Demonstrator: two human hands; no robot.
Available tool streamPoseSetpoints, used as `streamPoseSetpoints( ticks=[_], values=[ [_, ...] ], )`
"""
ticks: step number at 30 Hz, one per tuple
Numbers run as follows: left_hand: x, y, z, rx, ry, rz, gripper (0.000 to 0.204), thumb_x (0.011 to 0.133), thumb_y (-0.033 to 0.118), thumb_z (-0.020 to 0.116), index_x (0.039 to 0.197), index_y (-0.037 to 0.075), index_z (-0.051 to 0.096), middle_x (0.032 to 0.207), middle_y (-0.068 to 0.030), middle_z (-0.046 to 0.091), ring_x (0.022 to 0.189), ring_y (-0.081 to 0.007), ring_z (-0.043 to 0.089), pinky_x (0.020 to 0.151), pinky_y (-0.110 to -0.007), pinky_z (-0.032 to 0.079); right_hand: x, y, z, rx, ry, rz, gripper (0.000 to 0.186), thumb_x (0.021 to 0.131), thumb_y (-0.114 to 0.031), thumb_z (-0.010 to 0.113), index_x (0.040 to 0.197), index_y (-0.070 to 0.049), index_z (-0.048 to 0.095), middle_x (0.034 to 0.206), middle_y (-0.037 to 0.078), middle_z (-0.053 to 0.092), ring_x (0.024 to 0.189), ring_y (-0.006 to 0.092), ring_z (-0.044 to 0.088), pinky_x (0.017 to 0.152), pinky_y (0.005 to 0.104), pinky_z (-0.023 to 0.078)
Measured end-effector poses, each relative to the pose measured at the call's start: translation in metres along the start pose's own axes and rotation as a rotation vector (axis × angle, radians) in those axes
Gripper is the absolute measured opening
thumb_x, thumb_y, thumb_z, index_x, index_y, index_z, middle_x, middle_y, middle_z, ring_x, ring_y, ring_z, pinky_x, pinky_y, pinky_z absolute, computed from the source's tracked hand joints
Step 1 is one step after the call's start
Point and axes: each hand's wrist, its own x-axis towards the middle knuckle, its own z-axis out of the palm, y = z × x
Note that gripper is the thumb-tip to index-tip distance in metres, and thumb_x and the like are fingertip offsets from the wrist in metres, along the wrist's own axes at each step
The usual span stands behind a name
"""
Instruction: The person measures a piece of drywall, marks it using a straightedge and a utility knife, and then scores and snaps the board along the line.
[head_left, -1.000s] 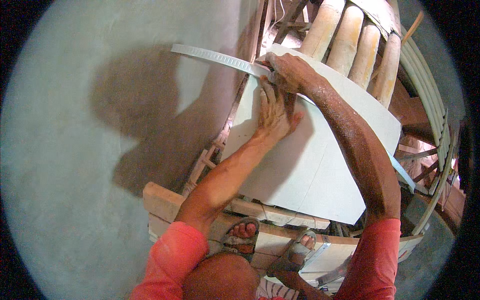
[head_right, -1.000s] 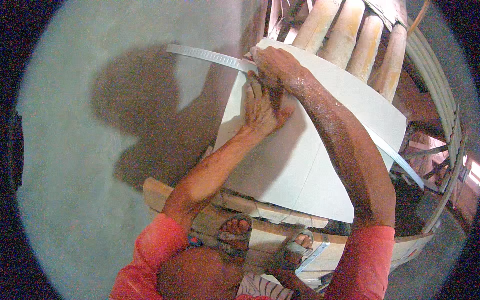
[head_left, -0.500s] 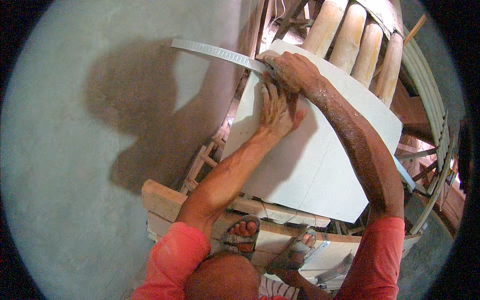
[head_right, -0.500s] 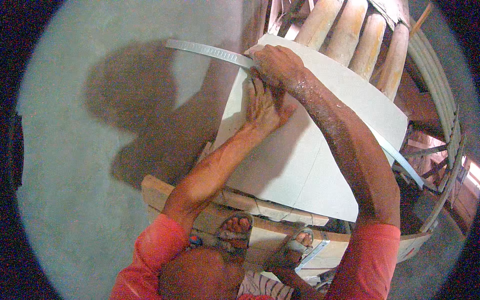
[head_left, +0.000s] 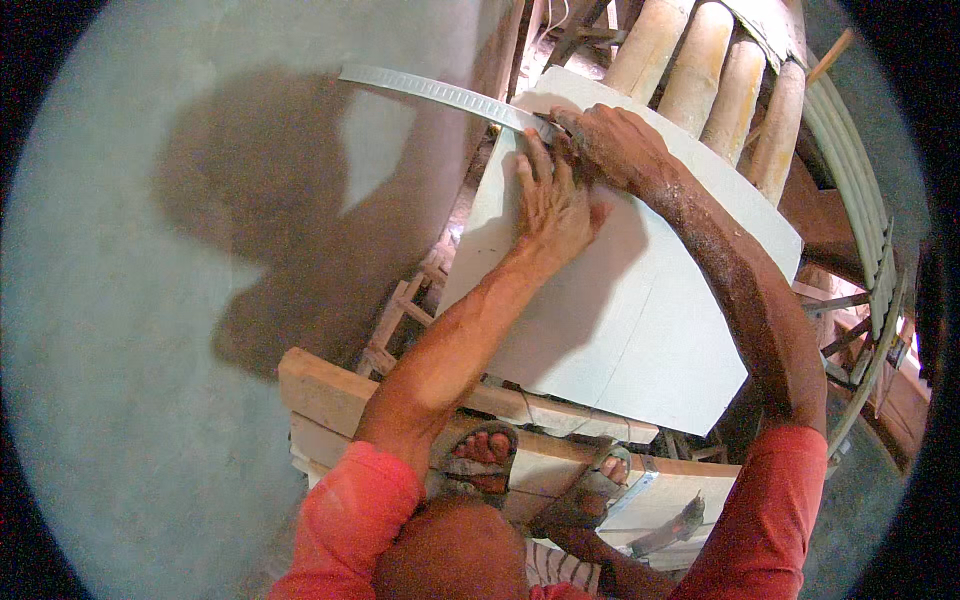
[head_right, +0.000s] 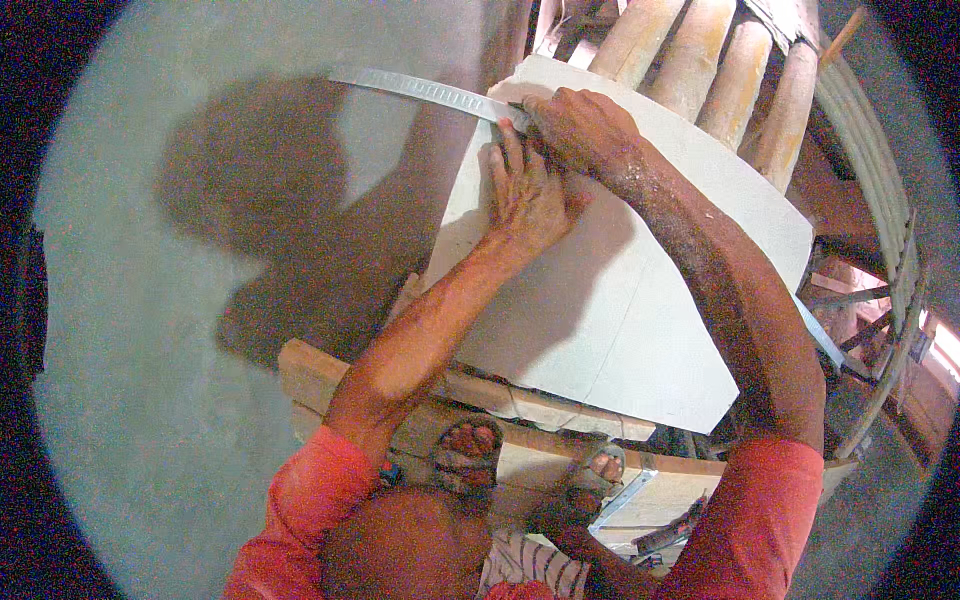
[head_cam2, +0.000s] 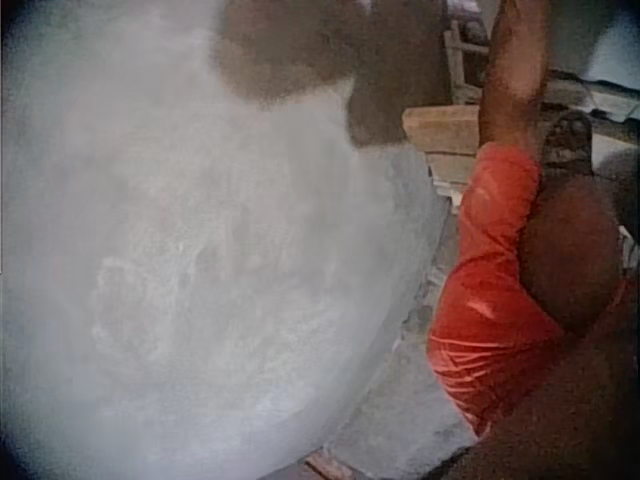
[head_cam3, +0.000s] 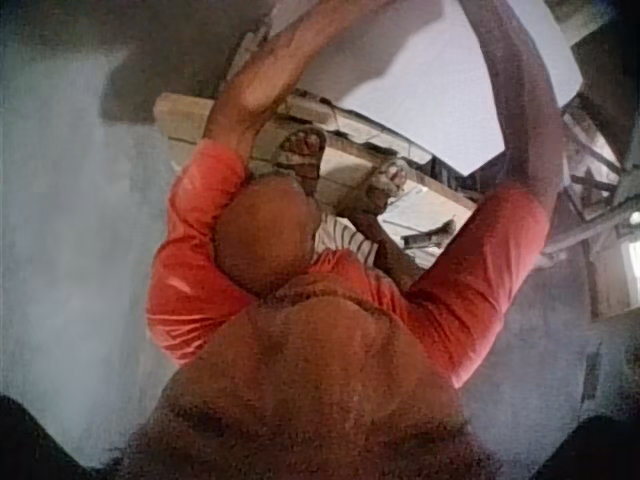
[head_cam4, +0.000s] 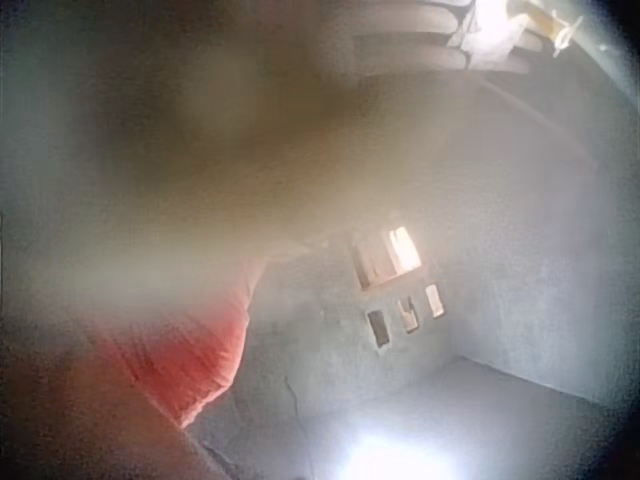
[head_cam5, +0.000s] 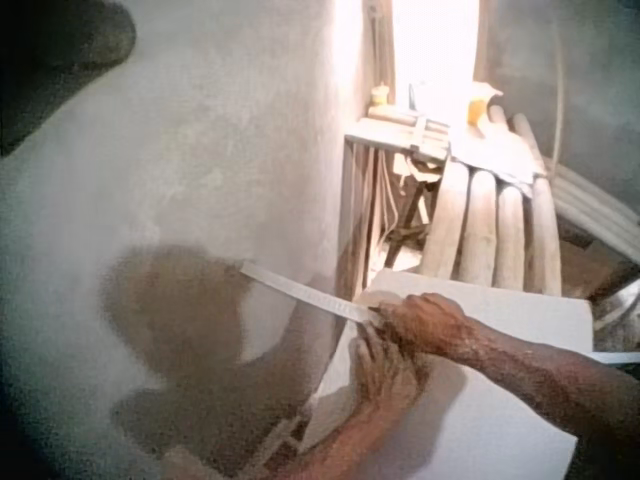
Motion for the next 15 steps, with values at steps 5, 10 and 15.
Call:
streamPoseSetpoints(
  ticks=[5,10,15],
  values=[
    [-0.001,0.001,0.000,-0.007,0.021,-0.014,0.074,0.082,0.044,0.066,0.136,-0.002,0.048,0.145,-0.0309,0.029,0.138,-0.0579,0.012,0.107,-0.067,0.017,-0.016,0.003,0.000,-0.028,0.001,0.021,0.032,0.092,-0.025,0.058,0.122,-0.012,0.056,0.089,0.019,0.069,0.086,0.0352,0.067,0.076,0.0455,0.054],
    [0.000,0.006,-0.008,0.026,-0.015,-0.027,0.071,0.081,0.042,0.069,0.136,0.002,0.049,0.143,-0.0294,0.029,0.137,-0.0569,0.014,0.104,-0.068,0.021,-0.041,0.018,-0.001,-0.049,-0.087,0.091,0.038,0.094,-0.025,0.057,0.130,-0.014,0.052,0.091,0.019,0.069,0.088,0.0341,0.067,0.076,0.0442,0.054],
    [0.000,0.005,-0.004,0.072,0.009,-0.026,0.074,0.081,0.046,0.069,0.138,0.006,0.043,0.143,-0.0281,0.029,0.136,-0.0563,0.017,0.100,-0.070,0.023,-0.066,0.033,-0.001,-0.088,-0.096,0.074,0.036,0.096,-0.019,0.054,0.132,-0.013,0.052,0.090,0.018,0.069,0.084,0.0335,0.067,0.074,0.0448,0.054]
  ],
)
